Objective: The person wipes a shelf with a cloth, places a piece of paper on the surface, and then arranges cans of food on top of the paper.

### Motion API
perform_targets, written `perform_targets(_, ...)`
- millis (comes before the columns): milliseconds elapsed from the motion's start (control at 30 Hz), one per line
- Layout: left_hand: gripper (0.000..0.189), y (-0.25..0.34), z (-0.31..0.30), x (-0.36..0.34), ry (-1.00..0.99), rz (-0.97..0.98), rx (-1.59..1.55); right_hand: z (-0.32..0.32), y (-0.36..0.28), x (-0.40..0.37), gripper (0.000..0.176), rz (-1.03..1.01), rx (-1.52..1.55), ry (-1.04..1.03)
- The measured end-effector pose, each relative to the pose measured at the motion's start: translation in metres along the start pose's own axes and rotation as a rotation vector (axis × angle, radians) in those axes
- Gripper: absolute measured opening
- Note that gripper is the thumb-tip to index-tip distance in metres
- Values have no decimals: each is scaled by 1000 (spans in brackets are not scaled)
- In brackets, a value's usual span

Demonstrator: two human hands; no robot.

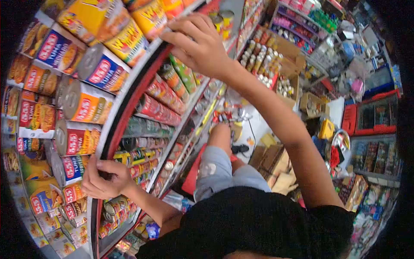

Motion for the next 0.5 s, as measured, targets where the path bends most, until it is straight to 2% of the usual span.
perform_targets(167,11,-3,5,-1,26,54,-31,-1,-6,4,50,-82,-131,14)
perform_targets(200,11,-4,6,-2,37,52,-24,-5,-5,16,15,-120,0,208)
perform_targets(333,12,-3,5,-2,42,65,14,2,-1,11,23,-106,-25,137)
perform_targets(500,16,-3,9,-4,67,76,39,13,10,8,19,-194,38,245)
Point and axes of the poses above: each hand's wrist, its own x-axis towards the middle knuckle, its own z-axis out of the palm, y = z × x, the point moved 1 cm from there along x, towards the middle knuckle, and after that the axes turned 10 degrees about y, right-handed, at the moved point
